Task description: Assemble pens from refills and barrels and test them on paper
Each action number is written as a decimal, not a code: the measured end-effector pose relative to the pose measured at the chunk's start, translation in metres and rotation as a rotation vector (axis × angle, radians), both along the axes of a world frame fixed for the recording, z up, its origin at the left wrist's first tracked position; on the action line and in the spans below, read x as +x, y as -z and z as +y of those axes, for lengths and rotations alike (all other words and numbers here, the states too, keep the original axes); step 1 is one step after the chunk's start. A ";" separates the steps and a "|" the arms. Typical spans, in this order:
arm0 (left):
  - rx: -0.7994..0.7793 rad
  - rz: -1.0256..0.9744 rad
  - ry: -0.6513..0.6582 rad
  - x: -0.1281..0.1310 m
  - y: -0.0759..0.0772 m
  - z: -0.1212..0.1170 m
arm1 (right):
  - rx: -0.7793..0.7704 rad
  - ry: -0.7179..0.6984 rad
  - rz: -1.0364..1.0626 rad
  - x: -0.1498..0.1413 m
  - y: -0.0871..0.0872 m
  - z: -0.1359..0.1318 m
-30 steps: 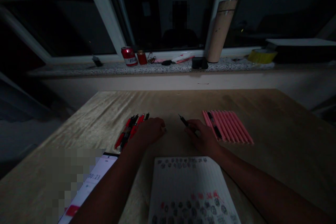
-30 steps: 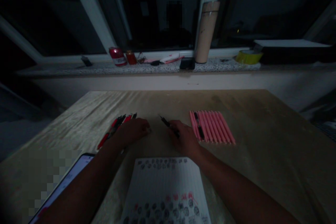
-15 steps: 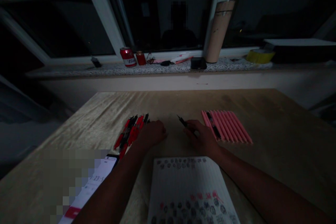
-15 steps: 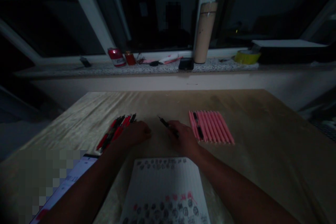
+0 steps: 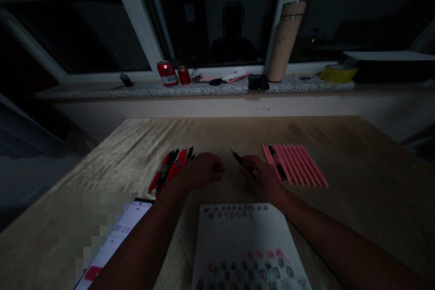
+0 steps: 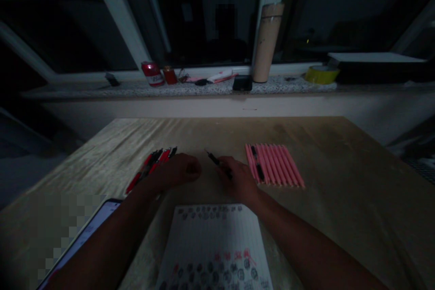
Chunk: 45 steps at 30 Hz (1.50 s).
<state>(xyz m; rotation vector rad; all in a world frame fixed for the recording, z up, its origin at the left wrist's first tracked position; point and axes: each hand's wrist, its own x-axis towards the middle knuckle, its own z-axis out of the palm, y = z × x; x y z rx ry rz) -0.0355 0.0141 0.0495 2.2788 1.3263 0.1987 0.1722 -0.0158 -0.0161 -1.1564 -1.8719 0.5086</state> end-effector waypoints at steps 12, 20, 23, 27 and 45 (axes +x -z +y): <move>-0.022 -0.464 -0.026 0.005 -0.008 -0.001 | -0.009 -0.021 -0.006 0.001 0.003 0.002; -0.062 -0.804 -0.240 0.004 -0.010 0.003 | 0.001 -0.006 -0.036 0.001 0.002 0.002; -0.055 -0.741 -0.266 0.006 -0.014 0.000 | 0.005 -0.004 -0.052 0.001 0.001 0.001; -0.085 -0.749 -0.263 0.010 -0.015 -0.002 | 0.029 -0.009 -0.054 0.001 0.001 0.001; -0.082 -0.660 -0.286 0.014 -0.009 -0.003 | 0.055 -0.010 -0.085 0.002 -0.001 0.000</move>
